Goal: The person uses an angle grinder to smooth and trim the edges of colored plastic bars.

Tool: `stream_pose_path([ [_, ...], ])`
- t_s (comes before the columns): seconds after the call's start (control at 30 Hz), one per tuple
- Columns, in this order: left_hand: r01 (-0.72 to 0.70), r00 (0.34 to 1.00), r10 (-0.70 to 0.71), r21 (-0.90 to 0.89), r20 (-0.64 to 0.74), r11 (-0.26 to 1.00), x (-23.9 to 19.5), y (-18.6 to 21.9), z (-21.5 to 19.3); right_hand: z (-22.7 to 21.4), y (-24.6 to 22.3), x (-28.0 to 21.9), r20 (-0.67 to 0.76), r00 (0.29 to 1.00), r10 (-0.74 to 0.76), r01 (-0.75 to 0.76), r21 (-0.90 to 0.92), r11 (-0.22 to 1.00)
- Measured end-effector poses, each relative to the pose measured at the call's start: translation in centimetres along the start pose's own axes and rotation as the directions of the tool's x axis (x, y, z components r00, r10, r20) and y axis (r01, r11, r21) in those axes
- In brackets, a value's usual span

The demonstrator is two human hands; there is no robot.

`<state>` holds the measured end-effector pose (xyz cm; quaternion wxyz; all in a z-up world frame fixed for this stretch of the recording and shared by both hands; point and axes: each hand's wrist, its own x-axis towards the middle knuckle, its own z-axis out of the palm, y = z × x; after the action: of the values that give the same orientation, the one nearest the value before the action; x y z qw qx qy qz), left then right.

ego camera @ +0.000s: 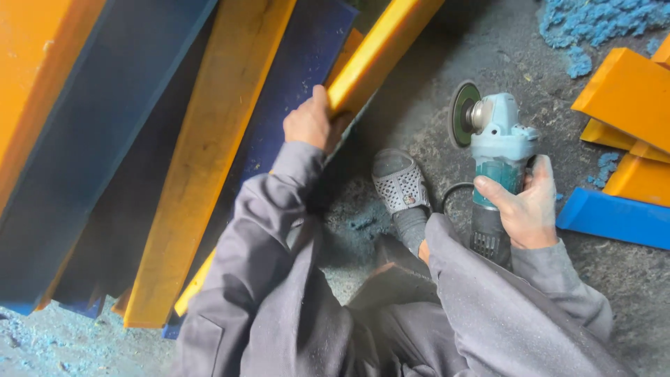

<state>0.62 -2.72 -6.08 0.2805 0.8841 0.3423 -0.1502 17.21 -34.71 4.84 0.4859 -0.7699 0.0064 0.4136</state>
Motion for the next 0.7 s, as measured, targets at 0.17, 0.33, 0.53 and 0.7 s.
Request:
stream_pose_path([
  [0.17, -0.043, 0.996, 0.040, -0.040, -0.075, 0.998, -1.1, 1.2, -5.0, -0.6, 1.1, 0.5, -0.020, 0.999, -0.043, 0.044, 0.046, 0.998],
  [0.33, 0.010, 0.988, -0.037, -0.174, -0.151, 0.985, -6.4, 7.0, -19.7, -0.6, 1.5, 1.1, -0.003, 0.999, 0.033, -0.033, 0.117, 0.993],
  [0.53, 0.035, 0.895, -0.257, -0.519, -0.363, 0.854, -14.4, 6.3, -25.9, 0.1, 0.3, 1.4, 0.084, 0.996, -0.043, 0.028, 0.173, 0.984],
  [0.7, -0.045, 0.773, -0.458, -0.758, -0.439, 0.651, -19.5, 3.0, -26.3, 0.4, 0.4, 1.9, 0.108, 0.990, -0.086, 0.051, 0.288, 0.956],
])
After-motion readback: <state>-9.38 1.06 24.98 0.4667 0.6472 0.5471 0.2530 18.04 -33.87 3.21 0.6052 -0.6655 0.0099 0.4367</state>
